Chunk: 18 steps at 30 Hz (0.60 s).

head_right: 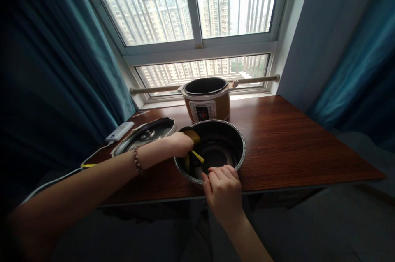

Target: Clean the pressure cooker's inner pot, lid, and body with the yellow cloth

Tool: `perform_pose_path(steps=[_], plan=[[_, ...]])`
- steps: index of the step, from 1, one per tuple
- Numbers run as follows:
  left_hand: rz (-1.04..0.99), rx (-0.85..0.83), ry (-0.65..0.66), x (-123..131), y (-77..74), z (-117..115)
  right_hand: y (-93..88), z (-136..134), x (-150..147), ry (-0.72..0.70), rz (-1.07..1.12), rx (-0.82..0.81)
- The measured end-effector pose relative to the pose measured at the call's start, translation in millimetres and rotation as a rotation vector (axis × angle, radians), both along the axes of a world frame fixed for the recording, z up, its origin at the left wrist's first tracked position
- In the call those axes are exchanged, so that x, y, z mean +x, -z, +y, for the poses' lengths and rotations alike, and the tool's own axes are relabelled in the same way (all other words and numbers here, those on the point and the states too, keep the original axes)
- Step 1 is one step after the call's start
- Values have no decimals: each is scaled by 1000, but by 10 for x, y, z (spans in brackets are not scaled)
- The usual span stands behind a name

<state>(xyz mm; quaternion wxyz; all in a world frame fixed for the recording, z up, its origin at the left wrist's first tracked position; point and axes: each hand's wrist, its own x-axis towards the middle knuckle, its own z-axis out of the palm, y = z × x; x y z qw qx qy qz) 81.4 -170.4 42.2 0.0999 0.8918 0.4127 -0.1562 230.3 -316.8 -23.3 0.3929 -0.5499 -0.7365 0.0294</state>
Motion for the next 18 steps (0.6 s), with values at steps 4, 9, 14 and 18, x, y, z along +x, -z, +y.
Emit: perform_pose_path(steps=[4,9,14,18], plan=[[12,151,-31,-136,-127,-44,5,0,1,4,6,-4],[-164,206,-90,-337,-98,-240,5,-8,4,1,10,-1],[-340,287,-289,-404,61,-699,-4,-11,-18,4,28,-8],[-483,379,-407,-264,254,-1135,-12,-16,-11,0,81,50]])
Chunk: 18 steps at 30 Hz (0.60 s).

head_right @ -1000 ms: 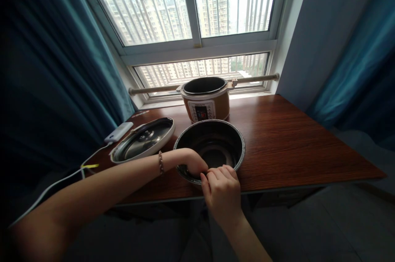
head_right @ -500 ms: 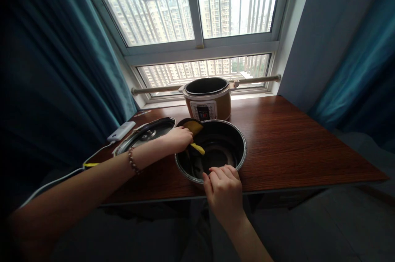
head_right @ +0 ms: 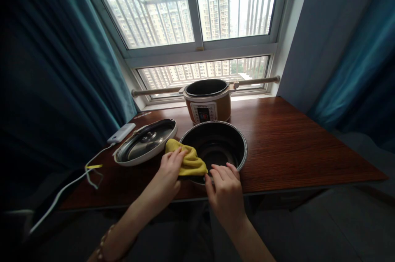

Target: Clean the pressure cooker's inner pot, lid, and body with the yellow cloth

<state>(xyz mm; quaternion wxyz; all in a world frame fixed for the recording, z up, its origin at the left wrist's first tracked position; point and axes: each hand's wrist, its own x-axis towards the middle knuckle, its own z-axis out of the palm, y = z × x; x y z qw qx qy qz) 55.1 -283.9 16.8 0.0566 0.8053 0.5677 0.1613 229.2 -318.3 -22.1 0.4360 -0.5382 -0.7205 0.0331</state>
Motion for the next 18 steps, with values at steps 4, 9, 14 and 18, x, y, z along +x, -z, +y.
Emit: perform_pose_path(steps=[4,9,14,18], plan=[[-206,99,-5,199,115,-329,-74,-3,81,-10,126,12],[-318,145,84,358,141,-625,-303,34,88,-105,216,-65],[-583,13,131,304,124,-799,-441,123,-119,-186,-125,-237],[-793,-12,-48,94,108,-687,-490,195,-220,-244,-385,-277]])
